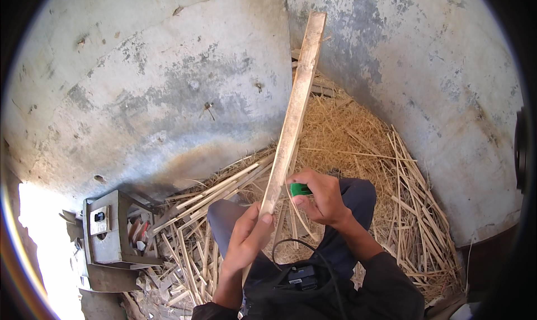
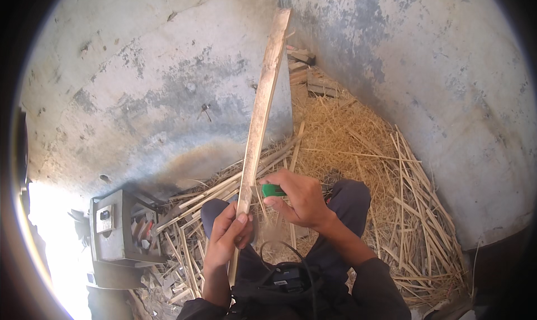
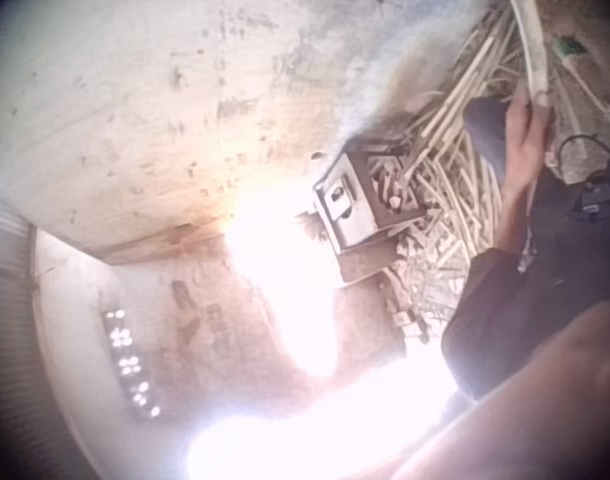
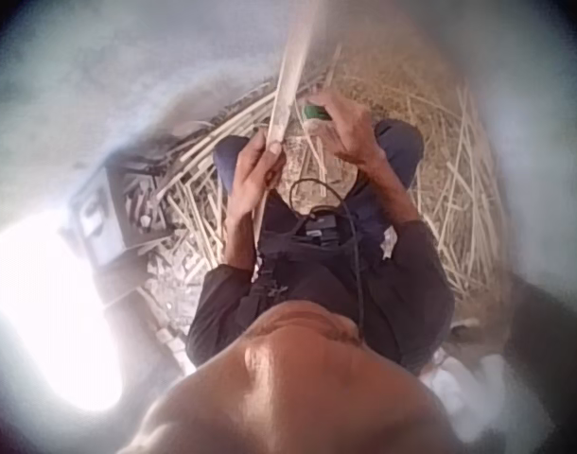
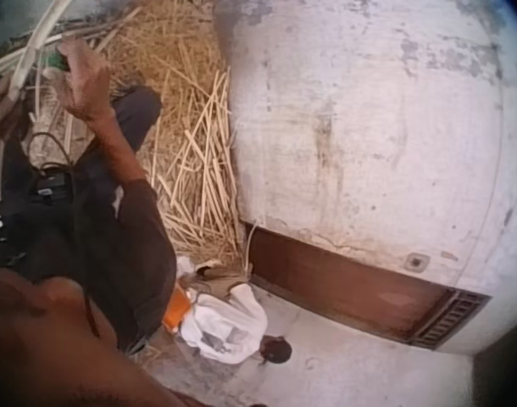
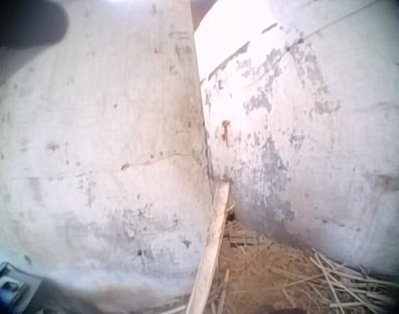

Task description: The person peels a strip of bamboo by hand using a green utility knife while sitting on a straw-covered floor.

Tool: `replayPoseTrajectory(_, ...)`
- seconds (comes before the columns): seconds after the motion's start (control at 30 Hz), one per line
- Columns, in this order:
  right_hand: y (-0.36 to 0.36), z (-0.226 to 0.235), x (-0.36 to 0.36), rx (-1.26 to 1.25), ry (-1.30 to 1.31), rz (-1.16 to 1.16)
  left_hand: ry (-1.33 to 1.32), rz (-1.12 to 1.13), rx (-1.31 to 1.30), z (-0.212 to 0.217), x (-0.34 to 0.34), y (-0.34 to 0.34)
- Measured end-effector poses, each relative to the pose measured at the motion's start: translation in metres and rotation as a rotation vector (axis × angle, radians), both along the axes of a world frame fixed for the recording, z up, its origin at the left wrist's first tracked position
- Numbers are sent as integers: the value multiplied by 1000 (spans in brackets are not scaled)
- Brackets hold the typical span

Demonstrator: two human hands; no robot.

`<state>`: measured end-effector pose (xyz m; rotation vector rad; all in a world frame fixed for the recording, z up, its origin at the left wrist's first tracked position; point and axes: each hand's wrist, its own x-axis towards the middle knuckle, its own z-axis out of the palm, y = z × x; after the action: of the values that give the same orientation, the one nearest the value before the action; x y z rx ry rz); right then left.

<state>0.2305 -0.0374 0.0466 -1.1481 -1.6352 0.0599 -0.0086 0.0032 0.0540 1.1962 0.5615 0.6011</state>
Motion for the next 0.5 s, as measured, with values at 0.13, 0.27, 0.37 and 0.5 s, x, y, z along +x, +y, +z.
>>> replayPoseTrajectory(0.13, -3, 7, 1, 53, -95, -49, 106, 46, 132, 2, 3, -4)
replayPoseTrajectory(0.27, -5, 17, -1, 139, -129, -150, 197, 75, 290, 8, 9, -9)
replayPoseTrajectory(0.37, -12, 25, -1, 124, -147, -181, 278, 132, 372, 15, 9, -12)
replayPoseTrajectory(0.5, -14, 29, -1, 95, -191, -228, 373, 175, 484, 22, 9, -16)
